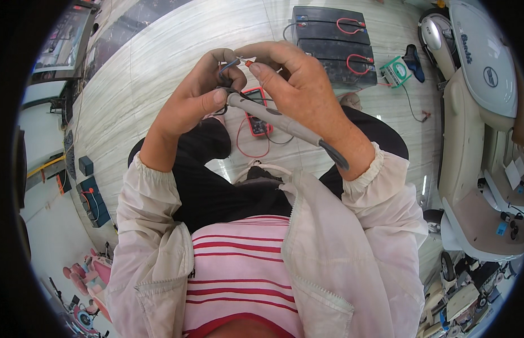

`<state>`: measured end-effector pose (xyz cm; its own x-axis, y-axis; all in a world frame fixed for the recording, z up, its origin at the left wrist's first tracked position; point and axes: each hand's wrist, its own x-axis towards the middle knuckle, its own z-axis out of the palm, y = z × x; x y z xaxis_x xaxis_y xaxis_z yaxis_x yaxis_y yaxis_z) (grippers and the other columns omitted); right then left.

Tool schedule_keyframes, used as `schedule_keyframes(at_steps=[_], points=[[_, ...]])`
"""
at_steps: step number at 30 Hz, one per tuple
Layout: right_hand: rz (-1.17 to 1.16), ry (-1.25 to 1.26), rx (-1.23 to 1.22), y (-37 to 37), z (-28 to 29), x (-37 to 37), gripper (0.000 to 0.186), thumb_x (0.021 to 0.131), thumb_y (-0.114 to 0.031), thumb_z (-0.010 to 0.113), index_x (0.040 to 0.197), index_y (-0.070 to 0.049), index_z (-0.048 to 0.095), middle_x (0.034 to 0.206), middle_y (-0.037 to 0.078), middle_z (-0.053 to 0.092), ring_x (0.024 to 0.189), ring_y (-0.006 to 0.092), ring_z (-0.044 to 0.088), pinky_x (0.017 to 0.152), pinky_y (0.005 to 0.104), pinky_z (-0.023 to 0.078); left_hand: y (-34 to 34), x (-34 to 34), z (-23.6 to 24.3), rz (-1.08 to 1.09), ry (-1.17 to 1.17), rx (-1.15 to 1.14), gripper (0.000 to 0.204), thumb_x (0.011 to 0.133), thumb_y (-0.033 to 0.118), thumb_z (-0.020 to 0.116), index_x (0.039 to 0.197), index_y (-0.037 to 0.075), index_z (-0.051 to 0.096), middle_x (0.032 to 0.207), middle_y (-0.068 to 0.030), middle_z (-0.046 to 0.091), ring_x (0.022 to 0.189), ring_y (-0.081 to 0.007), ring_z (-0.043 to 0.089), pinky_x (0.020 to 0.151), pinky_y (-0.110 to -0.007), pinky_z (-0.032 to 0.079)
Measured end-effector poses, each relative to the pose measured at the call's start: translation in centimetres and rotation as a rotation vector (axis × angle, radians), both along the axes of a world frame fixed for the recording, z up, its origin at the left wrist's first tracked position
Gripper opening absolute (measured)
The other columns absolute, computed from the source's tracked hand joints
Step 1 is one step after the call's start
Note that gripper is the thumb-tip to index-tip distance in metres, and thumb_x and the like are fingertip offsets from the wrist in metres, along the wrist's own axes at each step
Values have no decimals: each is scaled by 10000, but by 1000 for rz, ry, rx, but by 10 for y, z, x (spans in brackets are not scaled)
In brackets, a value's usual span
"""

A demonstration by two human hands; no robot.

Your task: The person sits on the floor and uses pliers to strip the insulation from the ends of two wires. They then twist the exposed strands together to join the wires.

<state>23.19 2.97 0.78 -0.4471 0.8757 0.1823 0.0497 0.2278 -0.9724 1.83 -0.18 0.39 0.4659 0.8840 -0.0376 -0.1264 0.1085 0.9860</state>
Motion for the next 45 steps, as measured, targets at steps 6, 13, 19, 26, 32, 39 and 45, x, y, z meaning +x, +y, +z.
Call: schedule_keyframes(at_steps=[6,13,19,26,32,39,45], points=[[-3,-45,79,2,-2,2,255,945,-86,621,1179,-117,718,868,29,616,716,104,534,641,260,430,0,-1,-1,-2,5,11,769,884,415,698,1411,-10,332,1023,-79,533,788,-65,470,609,-177,356],[-19,-54,173,4,-3,1,245,933,-80,633,1152,-132,729,857,21,607,729,116,542,647,263,429,-1,0,-5,4,16,25,770,884,413,697,1418,-11,338,1044,-72,537,881,-84,491,678,-195,378],[-5,-86,201,3,1,1,210,925,-76,646,1109,-121,735,881,24,624,761,129,568,669,265,445,-1,-1,-3,-18,29,22,784,880,416,701,1425,-13,335,1060,-65,543,886,-79,496,681,-187,382],[0,-86,208,1,3,0,199,930,-70,639,1103,-107,732,933,33,654,803,138,600,707,267,472,-3,-2,0,-14,48,15,778,885,413,698,1429,-10,334,1069,-67,549,842,-61,504,624,-165,377],[8,-43,84,1,-2,-1,246,953,-74,613,1170,-120,720,983,43,656,854,128,603,768,257,482,-2,-3,-7,12,41,69,748,893,407,688,1418,-10,355,1064,-68,551,884,-82,512,674,-188,398],[59,-86,104,1,0,2,252,991,-66,578,1217,-62,690,1033,9,641,918,77,581,816,239,471,-2,-3,-3,5,52,64,756,891,407,687,1421,-26,367,1059,-64,555,888,-82,517,682,-184,401],[62,-114,100,1,1,2,262,996,-80,575,1234,-71,686,1035,-2,643,917,67,566,820,234,464,-3,-3,-3,14,62,53,771,885,409,690,1426,-34,365,1057,-57,555,872,-73,520,664,-173,397]])
